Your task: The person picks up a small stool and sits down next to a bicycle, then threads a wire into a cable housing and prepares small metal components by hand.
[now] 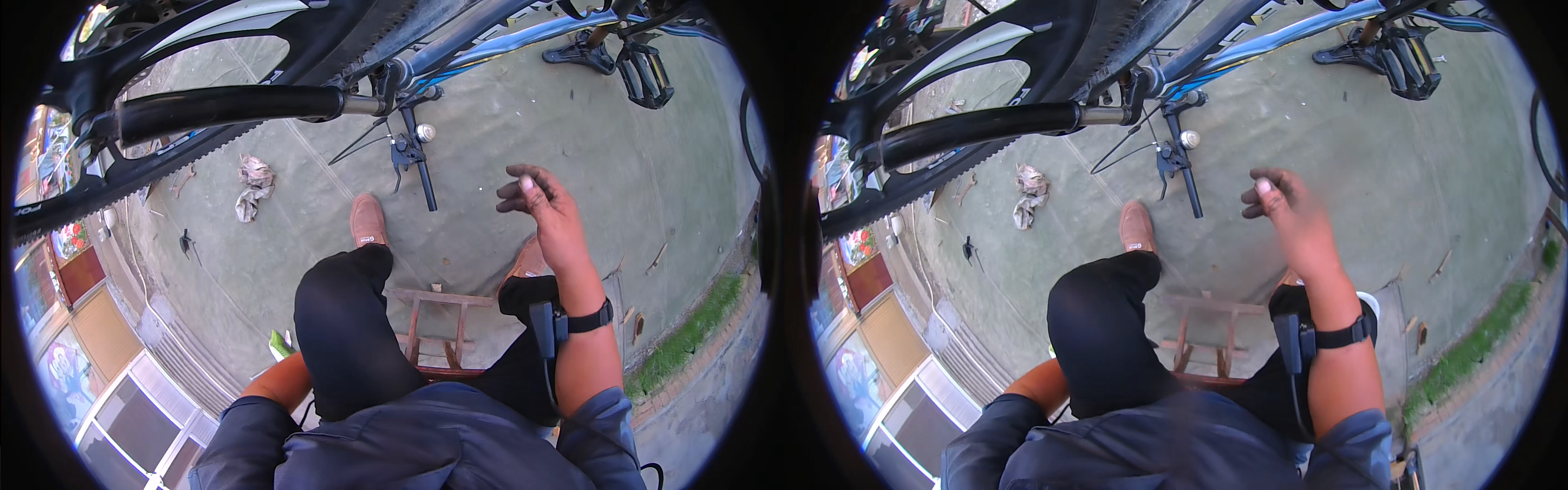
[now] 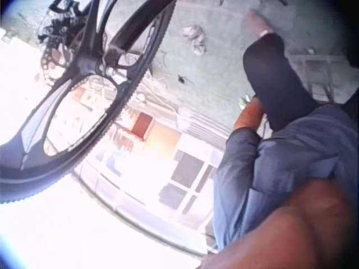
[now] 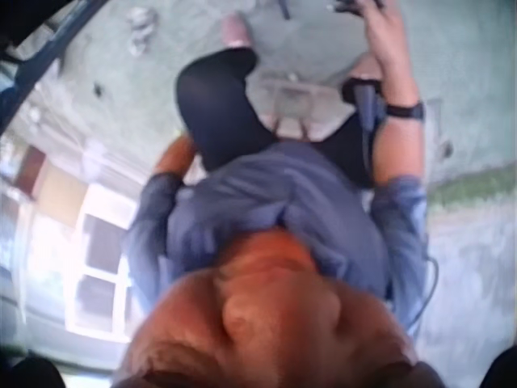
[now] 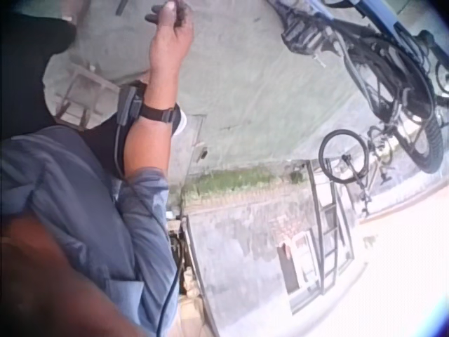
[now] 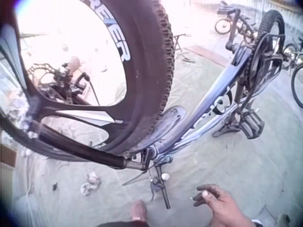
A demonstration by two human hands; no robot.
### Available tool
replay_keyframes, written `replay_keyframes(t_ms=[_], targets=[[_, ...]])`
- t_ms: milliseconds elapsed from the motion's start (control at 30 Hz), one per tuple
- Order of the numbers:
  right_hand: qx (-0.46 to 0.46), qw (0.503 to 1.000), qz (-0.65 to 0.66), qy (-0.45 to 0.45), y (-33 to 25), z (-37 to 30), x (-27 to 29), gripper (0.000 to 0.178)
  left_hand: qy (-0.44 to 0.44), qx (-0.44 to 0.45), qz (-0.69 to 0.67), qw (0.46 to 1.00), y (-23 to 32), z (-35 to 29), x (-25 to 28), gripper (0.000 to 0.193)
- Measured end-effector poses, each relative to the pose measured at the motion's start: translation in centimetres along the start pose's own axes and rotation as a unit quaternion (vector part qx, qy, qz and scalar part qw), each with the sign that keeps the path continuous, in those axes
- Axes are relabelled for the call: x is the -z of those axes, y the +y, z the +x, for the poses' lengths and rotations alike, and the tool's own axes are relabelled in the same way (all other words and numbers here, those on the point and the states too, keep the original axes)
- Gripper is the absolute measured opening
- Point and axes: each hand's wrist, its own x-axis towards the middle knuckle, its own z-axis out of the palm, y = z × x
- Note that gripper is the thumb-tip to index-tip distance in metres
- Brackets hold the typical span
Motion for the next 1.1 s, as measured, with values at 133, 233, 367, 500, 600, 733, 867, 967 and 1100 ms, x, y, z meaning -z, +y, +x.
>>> replay_keyframes(t_ms=[133, 233, 367, 500, 600, 733, 867, 967, 1100], targets=[[0.060, 0.997, 0.047, -0.003, -0.4, 1.9, 0.0, 0.047, 0.133, 0.005, -0.023, 0.991, -1.8, 2.9, 7.2, 0.032], [0.088, 0.994, 0.056, -0.014, -0.9, 2.0, -0.9, 0.047, 0.262, -0.021, -0.053, 0.963, -2.3, 4.0, 14.4, 0.031], [0.148, 0.988, 0.032, -0.017, -1.5, 1.3, -2.7, 0.048, 0.420, -0.113, -0.061, 0.898, -0.7, 1.8, 23.8, 0.030], [0.112, 0.993, 0.027, 0.020, -0.2, -1.5, -3.6, 0.047, 0.413, -0.204, -0.123, 0.879, 3.5, -3.9, 25.9, 0.031], [0.142, 0.989, 0.019, 0.036, -0.7, -3.0, -3.6, 0.047, 0.405, -0.258, -0.096, 0.872, 5.6, -7.3, 26.5, 0.033], [0.180, 0.984, -0.005, 0.003, -4.7, -4.6, -4.9, 0.046, 0.431, -0.326, -0.064, 0.839, 7.2, -8.1, 26.4, 0.035], [0.229, 0.973, -0.021, -0.007, -7.9, -5.6, -6.0, 0.047, 0.481, -0.368, 0.039, 0.795, 11.2, -5.8, 26.4, 0.037], [0.236, 0.972, 0.011, 0.003, -7.4, -3.6, -4.4, 0.045, 0.474, -0.312, 0.099, 0.817, 16.4, -2.5, 26.5, 0.041], [0.135, 0.989, 0.025, 0.051, -5.9, -0.9, -3.3, 0.045, 0.507, -0.254, 0.066, 0.821, 19.8, 3.8, 26.2, 0.049]])
